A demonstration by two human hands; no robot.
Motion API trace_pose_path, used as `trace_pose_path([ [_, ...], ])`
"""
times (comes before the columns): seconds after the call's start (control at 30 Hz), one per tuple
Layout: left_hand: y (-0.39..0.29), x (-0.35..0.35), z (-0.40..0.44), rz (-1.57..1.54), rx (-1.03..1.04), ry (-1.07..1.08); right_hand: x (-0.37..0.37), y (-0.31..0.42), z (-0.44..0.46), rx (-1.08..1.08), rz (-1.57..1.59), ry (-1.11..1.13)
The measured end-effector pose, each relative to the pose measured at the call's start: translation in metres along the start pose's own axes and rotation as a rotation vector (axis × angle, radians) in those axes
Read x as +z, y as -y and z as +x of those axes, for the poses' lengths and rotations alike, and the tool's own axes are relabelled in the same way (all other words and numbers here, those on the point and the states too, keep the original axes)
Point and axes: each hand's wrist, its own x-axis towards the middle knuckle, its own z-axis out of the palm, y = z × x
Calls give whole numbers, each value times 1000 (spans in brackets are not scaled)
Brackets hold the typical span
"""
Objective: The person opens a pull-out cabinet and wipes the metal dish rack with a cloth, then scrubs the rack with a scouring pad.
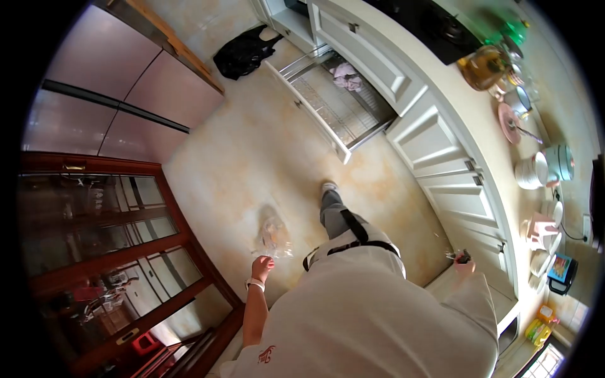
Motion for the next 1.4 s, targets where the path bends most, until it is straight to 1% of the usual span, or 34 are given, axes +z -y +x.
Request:
trace_pose_path([
  [0.03, -11, -17, -1, 17, -19, -11, 11, -27, -3, 120, 14, -50],
  [0.07, -23, -31, 5, 29, -60, -39, 27, -52, -3, 134, 15, -60],
  [0.13, -32, -51, 15, 21, -163, -78, 56, -78, -2, 221, -776, -15],
  [0.17, -27, -65, 20, 10, -226, -90, 74, -82, -10, 219, -781, -26],
  [0.2, -10, -76, 29, 9, -235, -81, 96, -87, -13, 58, -1162, -99],
  [0.27, 40, -101, 50, 251, -367, -45, 145, -110, -25, -285, -1903, -259],
  [0.3, 60, -115, 60, 548, -207, 45, 170, -126, -31, -468, -2258, -337],
  [0.33, 66, -128, 71, 843, -38, 140, 190, -139, -34, -659, -2608, -415],
  [0.37, 58, -139, 87, 857, -38, 153, 207, -151, -38, -638, -2601, -425],
  [0.43, 34, -163, 123, 883, 160, 301, 233, -173, -27, -331, -2069, -334],
  [0.5, -2, -191, 174, 903, 361, 461, 255, -203, -11, -78, -1501, -254],
  [0.53, -49, -206, 207, 1053, 246, 487, 270, -219, -10, 25, -1208, -220],
  [0.57, -110, -217, 247, 1223, 74, 471, 298, -240, -26, 30, -1183, -241],
  [0.6, -184, -212, 278, 1333, -34, 422, 338, -271, -68, -153, -1182, -319],
  [0.63, -248, -206, 311, 1355, -51, 297, 376, -309, -98, -333, -1162, -399],
  [0.67, -303, -197, 341, 1281, 7, 140, 398, -337, -100, -380, -1144, -359],
  [0.73, -355, -186, 408, 915, 361, -140, 450, -368, -91, -526, -1166, -252],
  [0.77, -386, -175, 424, 798, 375, -87, 471, -386, -82, -594, -1203, -191],
  [0.8, -422, -160, 435, 684, 385, -39, 491, -400, -66, -742, -1310, -148],
  [0.83, -450, -144, 437, 652, 374, 8, 518, -410, -61, -871, -1372, -4],
  [0.87, -464, -135, 447, 600, 408, 112, 543, -424, -40, -1065, -1417, 42],
  [0.9, -480, -126, 450, 681, 482, 187, 594, -434, -67, -905, -1383, 61],
  [0.93, -502, -111, 454, 752, 564, 265, 627, -445, -50, -898, -1434, 92],
  [0.97, -523, -95, 461, 848, 635, 317, 670, -457, -59, -1005, -1489, 134],
  [1.0, -534, -79, 477, 928, 798, 336, 710, -469, -58, -996, -1475, 170],
  [1.03, -553, -55, 491, 1005, 880, 356, 744, -482, -38, -1061, -1447, 253],
  [1.07, -570, -32, 500, 1089, 955, 383, 766, -497, -16, -1111, -1421, 332],
  [1.13, -593, 17, 532, 1049, 1015, 444, 815, -526, 31, -1098, -1469, 436],
  [1.2, -594, 57, 586, 968, 1035, 511, 853, -554, 71, -1128, -1432, 503],
  [1.23, -592, 74, 606, 1001, 1075, 514, 869, -567, 90, -1105, -1442, 476],
  [1.27, -594, 91, 622, 1037, 1106, 521, 883, -577, 110, -1154, -1420, 521],
  [1.33, -595, 117, 655, 1167, 1202, 609, 908, -593, 150, -1275, -1380, 588],
  [1.4, -588, 133, 690, 1247, 1329, 696, 931, -608, 186, -1336, -1372, 600],
])
